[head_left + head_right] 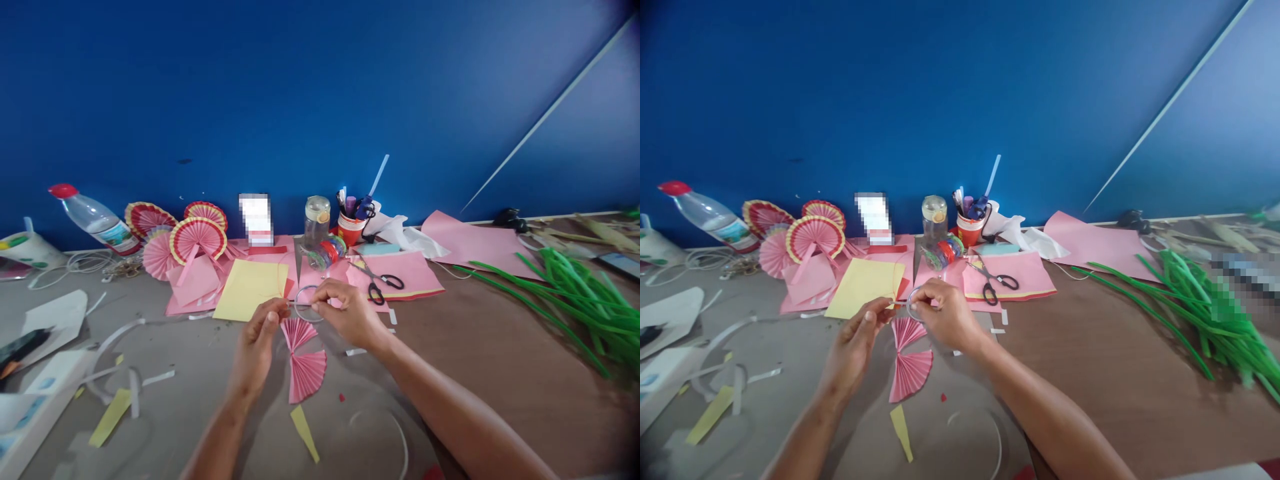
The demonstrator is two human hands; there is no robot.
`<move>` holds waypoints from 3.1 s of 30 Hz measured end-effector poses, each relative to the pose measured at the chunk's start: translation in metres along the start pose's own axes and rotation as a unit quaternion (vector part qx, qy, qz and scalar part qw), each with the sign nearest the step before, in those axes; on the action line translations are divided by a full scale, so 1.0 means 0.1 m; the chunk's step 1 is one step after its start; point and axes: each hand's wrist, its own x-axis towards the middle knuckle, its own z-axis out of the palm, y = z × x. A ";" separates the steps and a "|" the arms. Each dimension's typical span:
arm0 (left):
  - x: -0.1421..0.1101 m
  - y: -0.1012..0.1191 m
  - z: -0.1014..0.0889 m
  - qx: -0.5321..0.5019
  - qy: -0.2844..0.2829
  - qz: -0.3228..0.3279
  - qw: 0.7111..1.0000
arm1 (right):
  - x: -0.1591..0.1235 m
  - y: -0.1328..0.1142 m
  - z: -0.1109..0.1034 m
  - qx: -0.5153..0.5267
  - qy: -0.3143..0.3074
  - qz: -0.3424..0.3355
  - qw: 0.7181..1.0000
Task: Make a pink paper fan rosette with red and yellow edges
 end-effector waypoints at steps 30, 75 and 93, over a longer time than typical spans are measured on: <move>-0.01 -0.03 0.13 0.107 0.034 -0.021 0.993 | -0.02 -0.22 -0.26 0.313 -0.037 0.104 0.943; -0.11 0.07 0.34 -0.213 0.002 -0.118 0.970 | -0.14 0.00 0.20 -0.064 -0.050 0.067 0.994; -0.07 -0.01 0.32 -0.109 0.094 -0.085 0.986 | -0.01 0.08 0.03 -0.095 -0.007 0.081 0.992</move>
